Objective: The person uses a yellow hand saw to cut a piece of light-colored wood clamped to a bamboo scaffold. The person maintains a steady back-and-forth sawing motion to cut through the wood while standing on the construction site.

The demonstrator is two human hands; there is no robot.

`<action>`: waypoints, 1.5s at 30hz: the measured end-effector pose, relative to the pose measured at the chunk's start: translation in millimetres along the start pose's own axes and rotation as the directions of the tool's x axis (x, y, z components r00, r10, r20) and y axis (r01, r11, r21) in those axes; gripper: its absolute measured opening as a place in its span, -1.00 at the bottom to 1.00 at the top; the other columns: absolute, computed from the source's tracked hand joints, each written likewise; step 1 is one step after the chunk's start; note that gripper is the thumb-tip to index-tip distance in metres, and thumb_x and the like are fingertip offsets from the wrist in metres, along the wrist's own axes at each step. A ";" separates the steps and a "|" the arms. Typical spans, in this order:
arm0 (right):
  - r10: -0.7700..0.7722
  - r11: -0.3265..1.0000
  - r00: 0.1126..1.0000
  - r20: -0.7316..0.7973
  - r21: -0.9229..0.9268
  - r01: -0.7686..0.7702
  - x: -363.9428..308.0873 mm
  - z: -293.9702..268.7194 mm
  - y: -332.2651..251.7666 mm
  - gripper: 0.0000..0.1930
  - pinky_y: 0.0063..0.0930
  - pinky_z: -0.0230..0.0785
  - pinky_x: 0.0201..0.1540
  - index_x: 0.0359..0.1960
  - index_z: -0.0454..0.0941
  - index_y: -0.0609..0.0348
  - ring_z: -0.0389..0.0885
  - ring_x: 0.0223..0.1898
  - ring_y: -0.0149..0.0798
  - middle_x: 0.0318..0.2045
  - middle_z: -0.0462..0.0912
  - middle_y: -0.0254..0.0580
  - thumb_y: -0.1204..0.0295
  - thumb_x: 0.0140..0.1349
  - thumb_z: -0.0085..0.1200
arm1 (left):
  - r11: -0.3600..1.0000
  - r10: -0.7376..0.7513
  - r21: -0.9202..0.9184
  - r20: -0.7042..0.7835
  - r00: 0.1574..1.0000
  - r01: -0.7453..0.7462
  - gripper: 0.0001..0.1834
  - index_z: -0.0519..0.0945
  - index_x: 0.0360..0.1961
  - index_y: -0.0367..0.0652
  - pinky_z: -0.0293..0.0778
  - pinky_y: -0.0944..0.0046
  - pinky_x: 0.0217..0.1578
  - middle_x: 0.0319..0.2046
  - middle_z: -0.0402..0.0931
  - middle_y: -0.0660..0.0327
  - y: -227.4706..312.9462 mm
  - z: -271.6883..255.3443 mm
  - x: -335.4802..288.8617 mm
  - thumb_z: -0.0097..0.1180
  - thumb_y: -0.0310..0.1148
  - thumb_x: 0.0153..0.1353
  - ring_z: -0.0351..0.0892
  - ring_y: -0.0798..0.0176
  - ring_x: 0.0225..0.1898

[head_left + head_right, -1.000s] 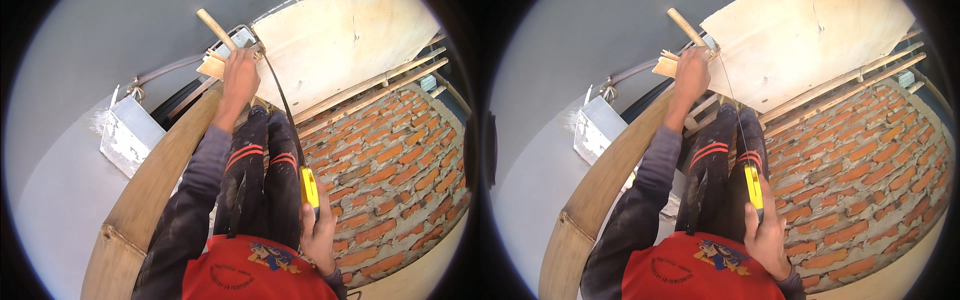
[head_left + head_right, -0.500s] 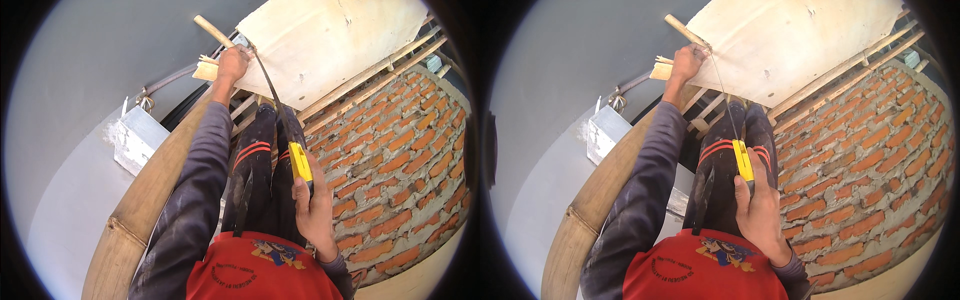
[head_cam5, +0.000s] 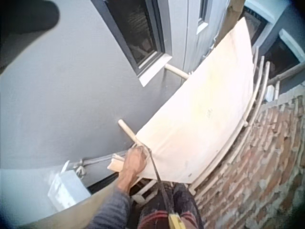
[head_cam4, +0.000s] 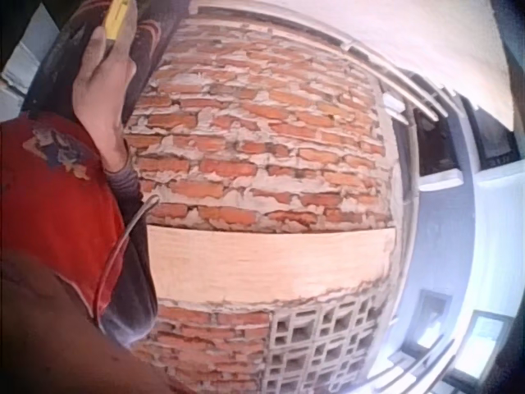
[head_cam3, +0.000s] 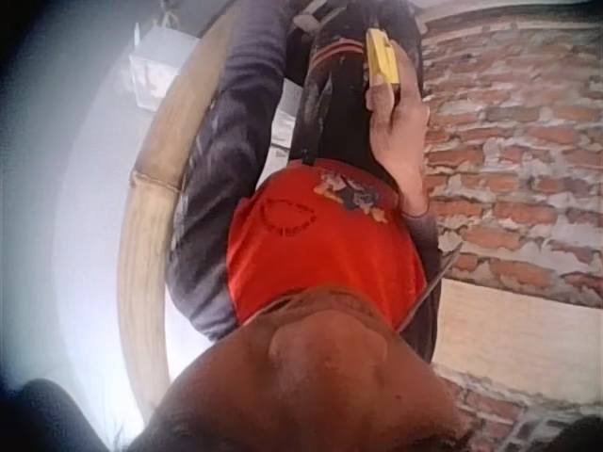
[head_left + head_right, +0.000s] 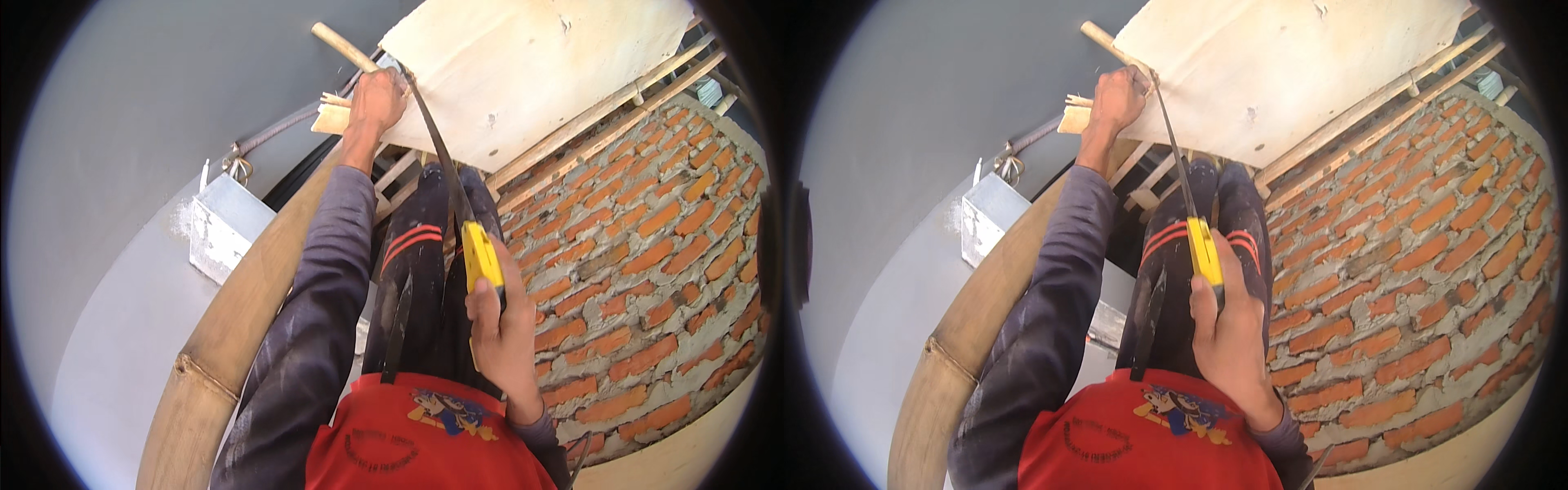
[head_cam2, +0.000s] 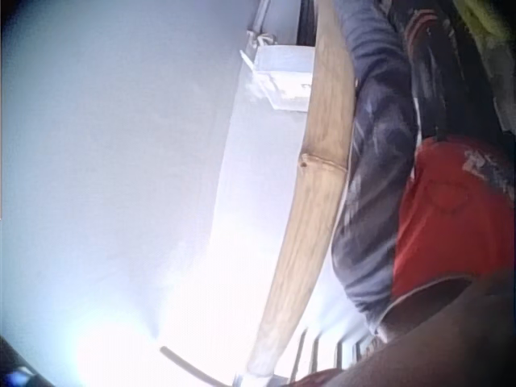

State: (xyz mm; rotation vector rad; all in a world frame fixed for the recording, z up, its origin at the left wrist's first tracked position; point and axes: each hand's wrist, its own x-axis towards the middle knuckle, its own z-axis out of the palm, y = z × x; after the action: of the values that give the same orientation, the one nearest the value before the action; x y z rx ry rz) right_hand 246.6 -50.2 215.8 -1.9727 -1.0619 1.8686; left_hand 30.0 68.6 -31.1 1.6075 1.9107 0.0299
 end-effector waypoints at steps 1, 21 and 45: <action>0.000 1.000 1.000 0.022 -0.002 0.000 8.7 0.6 1.4 -0.58 -0.53 0.27 -0.51 0.27 0.26 0.28 0.41 -0.57 -0.44 -0.58 0.44 -0.26 0.41 0.42 -0.16 | 1.000 0.007 -0.001 -0.009 1.000 -0.007 -0.85 0.62 -0.32 -0.31 0.50 0.01 -0.15 -0.33 0.61 -0.14 -0.1 0.5 -0.7 0.13 -0.49 0.07 0.62 -0.17 -0.23; -0.061 0.994 0.994 0.093 -0.089 0.069 31.0 -8.9 23.2 -0.54 -0.38 0.42 -0.38 0.28 0.28 0.21 0.59 -0.52 -0.18 -0.34 0.63 0.16 0.37 0.37 -0.08 | 0.965 -0.141 -0.256 -0.321 0.937 0.058 -0.79 0.53 -0.38 -0.38 0.45 0.02 -0.28 -0.47 0.57 -0.14 19.4 -12.7 -34.6 0.07 -0.39 0.25 0.59 -0.19 -0.37; 0.039 0.927 0.854 0.519 -0.338 0.163 -119.7 -160.8 -87.4 -0.32 -0.37 0.42 -0.20 0.40 0.04 0.17 0.57 -0.36 -0.24 -0.36 0.55 -0.14 0.43 0.25 0.02 | 0.784 0.060 -0.605 0.297 0.953 0.139 -0.73 0.61 -0.17 -0.25 0.53 0.30 -0.32 -0.47 0.64 0.11 142.9 -136.1 -321.7 0.10 -0.25 0.31 0.67 0.31 -0.36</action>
State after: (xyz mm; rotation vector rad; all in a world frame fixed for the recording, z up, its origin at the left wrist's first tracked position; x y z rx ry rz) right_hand 375.7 -13.3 388.5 -1.5844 -1.7216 2.3782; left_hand 108.4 -132.2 278.8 1.0449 1.4743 0.3445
